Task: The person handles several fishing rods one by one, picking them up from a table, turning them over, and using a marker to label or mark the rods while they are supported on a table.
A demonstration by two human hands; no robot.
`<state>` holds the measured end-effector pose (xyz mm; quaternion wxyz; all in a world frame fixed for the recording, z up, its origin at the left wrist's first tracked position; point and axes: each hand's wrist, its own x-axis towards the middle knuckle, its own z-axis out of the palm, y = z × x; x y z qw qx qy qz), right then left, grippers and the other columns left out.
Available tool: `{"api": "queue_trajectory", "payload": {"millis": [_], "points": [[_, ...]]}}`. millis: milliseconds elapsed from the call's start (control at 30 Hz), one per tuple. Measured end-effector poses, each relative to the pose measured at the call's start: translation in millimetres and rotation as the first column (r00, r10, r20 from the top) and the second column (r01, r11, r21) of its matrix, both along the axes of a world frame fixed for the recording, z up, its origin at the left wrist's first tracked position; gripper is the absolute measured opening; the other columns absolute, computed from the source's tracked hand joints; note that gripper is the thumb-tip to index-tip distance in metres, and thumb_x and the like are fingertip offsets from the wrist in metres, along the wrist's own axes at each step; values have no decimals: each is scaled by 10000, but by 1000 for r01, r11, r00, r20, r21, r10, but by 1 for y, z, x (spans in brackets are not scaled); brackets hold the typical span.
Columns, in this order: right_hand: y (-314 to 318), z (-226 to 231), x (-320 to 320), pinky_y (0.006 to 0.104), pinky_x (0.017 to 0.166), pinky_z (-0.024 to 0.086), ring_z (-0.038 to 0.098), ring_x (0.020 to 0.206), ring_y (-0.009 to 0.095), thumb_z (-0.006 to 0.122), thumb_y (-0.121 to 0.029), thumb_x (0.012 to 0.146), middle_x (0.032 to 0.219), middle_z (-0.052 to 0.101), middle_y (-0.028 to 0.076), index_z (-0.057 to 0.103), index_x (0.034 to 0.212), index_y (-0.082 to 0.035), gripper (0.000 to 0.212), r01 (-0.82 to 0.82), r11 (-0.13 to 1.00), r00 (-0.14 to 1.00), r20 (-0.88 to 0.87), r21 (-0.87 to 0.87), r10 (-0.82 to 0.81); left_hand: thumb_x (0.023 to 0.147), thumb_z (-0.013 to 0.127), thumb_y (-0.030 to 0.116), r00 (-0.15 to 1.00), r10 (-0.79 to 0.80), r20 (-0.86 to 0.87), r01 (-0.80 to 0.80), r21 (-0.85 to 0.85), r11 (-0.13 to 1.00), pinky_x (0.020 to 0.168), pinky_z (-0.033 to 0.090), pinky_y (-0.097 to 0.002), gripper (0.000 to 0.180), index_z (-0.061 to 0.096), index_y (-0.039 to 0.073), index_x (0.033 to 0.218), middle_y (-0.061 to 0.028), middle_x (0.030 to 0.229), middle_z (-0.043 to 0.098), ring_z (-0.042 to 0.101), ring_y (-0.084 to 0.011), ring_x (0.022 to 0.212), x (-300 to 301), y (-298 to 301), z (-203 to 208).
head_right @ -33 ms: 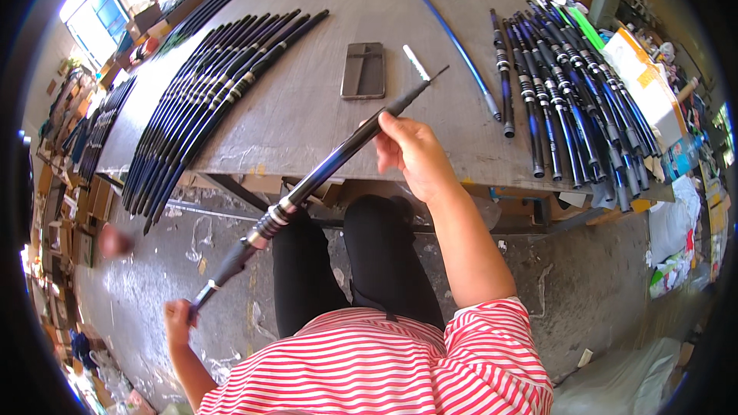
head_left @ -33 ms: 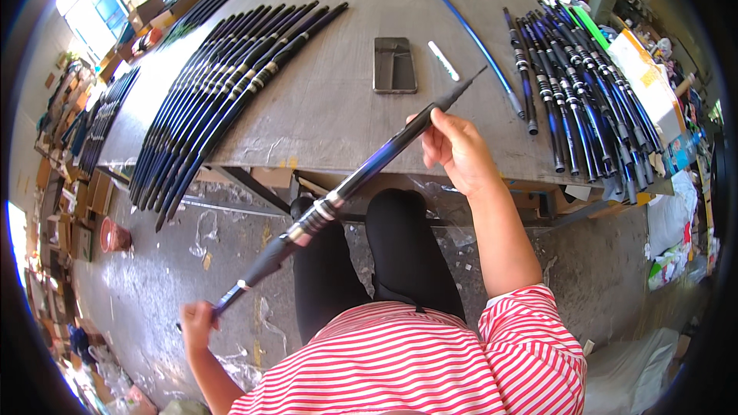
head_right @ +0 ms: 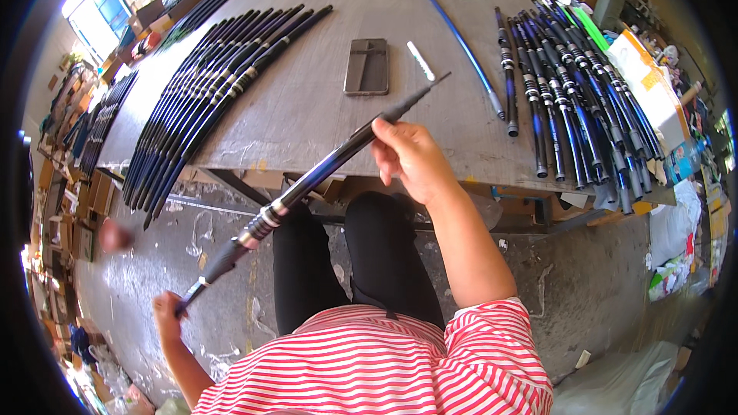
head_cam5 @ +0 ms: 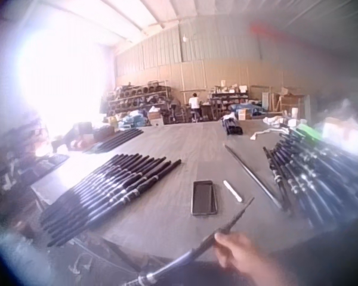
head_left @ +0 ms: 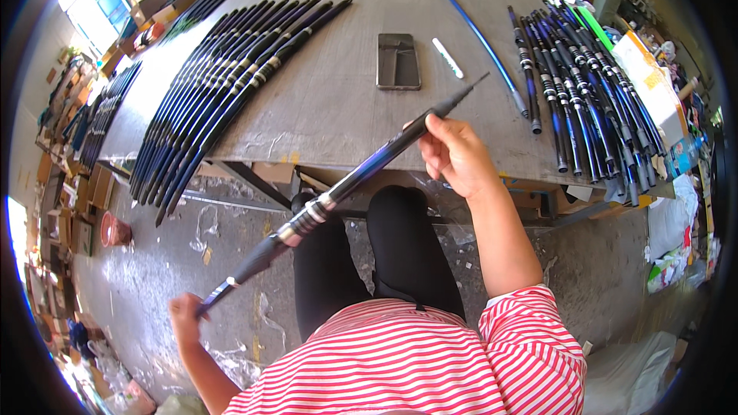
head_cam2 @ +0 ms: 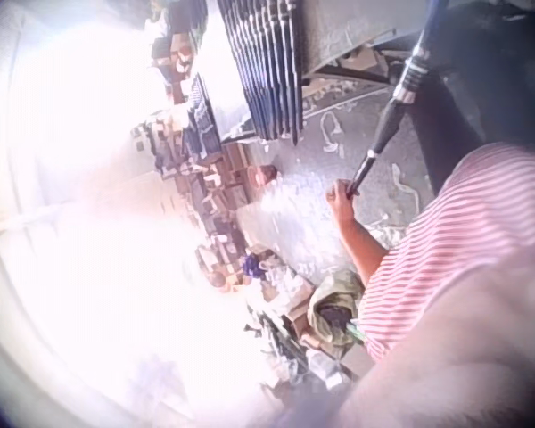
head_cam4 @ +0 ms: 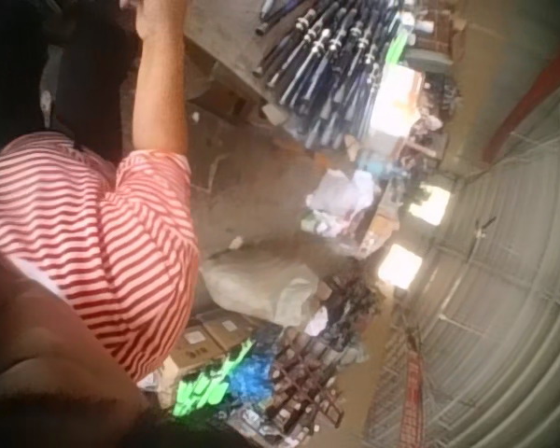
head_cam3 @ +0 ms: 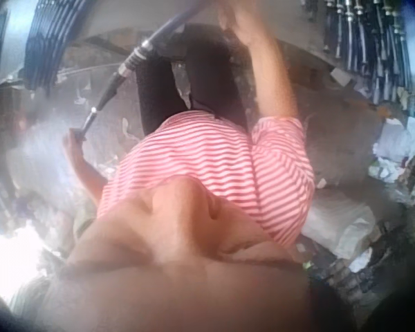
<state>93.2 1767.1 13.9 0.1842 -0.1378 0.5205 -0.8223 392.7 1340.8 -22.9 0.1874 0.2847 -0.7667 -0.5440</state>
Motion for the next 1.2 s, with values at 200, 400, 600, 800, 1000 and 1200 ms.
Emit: {"api": "queue_trajectory", "payload": {"millis": [200,400,600,800,1000,1200], "points": [[-58,-20,37,252,396,470,562,455,153,546,-238,852,638,605,113,606,899,44,291,-122,946,970,167,-301,178,845,515,410,336,164,-927,723,365,586,1065,179,-433,819,81,-65,1352,-222,1375,263,302,-304,1262,10,-68,27],[-110,-22,89,253,443,489,581,501,152,531,-224,871,684,608,122,573,978,57,303,-155,902,952,184,-402,245,699,649,521,855,-243,-459,399,281,873,965,324,-398,873,294,2,1305,-172,1240,438,439,-243,1132,-124,132,13],[-128,-37,121,260,468,501,607,573,188,503,-214,893,746,610,140,569,894,10,233,-254,906,952,77,-339,296,814,558,155,581,-495,-646,704,93,704,833,459,-398,225,620,-37,913,-237,1007,592,569,-335,979,-153,175,5],[-94,-50,107,295,578,531,627,672,222,686,-350,741,867,615,180,477,1115,30,573,-357,912,929,30,-204,370,799,570,95,643,-433,-632,641,135,755,815,466,-375,168,638,-38,876,-221,929,621,600,-309,909,-134,164,14],[-66,-37,80,334,742,515,588,907,221,747,-325,682,1068,558,193,340,1269,-14,780,-120,970,984,-157,-211,87,804,589,103,694,-351,-629,615,264,743,764,484,-315,166,646,-44,856,-185,875,643,621,-229,834,-123,159,21],[-76,-6,97,187,497,415,523,555,60,637,-150,806,709,591,29,605,968,6,227,-206,885,897,-281,418,342,806,579,99,765,-403,-503,577,257,775,718,482,-272,170,648,-49,854,-164,856,650,614,-172,781,-122,166,16]]}}
